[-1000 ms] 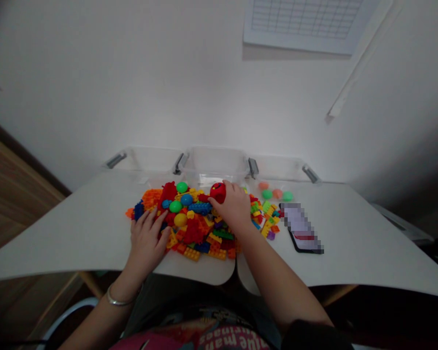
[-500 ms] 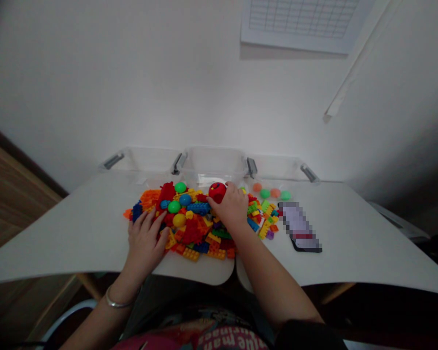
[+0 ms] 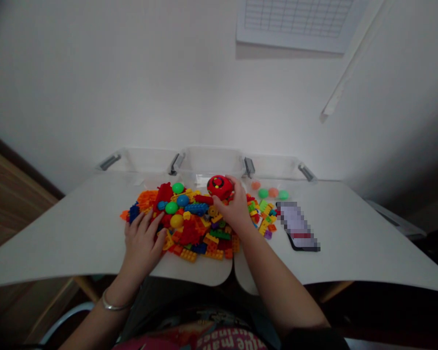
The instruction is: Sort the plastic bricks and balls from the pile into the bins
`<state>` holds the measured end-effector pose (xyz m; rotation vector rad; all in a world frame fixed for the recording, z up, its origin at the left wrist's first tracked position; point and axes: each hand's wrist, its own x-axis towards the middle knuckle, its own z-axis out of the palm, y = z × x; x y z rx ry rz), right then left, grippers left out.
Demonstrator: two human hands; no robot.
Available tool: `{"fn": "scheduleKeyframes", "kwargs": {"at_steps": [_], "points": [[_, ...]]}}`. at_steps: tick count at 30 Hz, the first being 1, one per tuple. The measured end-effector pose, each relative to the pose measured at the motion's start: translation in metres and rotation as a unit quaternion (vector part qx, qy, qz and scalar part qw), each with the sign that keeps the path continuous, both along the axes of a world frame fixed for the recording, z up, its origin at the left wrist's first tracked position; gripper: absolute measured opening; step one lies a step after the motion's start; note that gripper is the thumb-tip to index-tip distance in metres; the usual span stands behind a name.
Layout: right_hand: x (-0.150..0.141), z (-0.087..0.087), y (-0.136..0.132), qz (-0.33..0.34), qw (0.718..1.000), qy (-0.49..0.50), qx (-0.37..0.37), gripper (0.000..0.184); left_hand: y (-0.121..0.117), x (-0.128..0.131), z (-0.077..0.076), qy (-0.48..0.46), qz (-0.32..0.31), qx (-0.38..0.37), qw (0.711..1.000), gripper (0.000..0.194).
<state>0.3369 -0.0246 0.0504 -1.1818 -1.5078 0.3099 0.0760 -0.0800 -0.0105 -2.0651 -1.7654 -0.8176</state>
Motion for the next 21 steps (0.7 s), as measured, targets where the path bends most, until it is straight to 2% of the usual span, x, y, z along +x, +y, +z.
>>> {"fn": "scheduleKeyframes", "kwargs": {"at_steps": [2,4,9,12,14,16,19,21], "points": [[0.006,0.001,-0.001,0.063,0.994,0.090,0.000,0.058,0.000,0.000,0.000,-0.003,-0.002,0.001,1.000,0.049],[0.015,0.004,0.001,0.088,0.981,0.172,-0.008,0.056,0.000,0.000,0.000,-0.004,-0.002,-0.003,1.000,0.049],[0.051,0.030,0.027,0.014,0.936,0.351,-0.019,0.035,0.001,0.000,0.000,-0.002,-0.004,-0.003,1.000,0.049],[0.080,0.048,0.050,0.021,0.903,0.425,-0.050,0.033,0.001,0.000,0.000,0.001,0.002,0.003,1.000,0.049],[0.098,0.056,0.066,0.009,0.902,0.427,-0.063,0.031,0.001,-0.001,-0.001,0.006,0.003,0.003,1.000,0.048],[0.116,0.059,0.080,-0.056,0.912,0.400,-0.069,0.041,0.001,-0.001,-0.001,0.008,0.001,0.005,1.000,0.048],[0.139,0.058,0.096,-0.192,0.935,0.273,-0.118,0.063,0.000,-0.001,-0.001,0.007,-0.002,0.012,1.000,0.047],[0.151,0.056,0.105,-0.225,0.942,0.202,-0.143,0.066,0.000,0.000,-0.001,0.006,-0.001,0.015,1.000,0.047]]}}
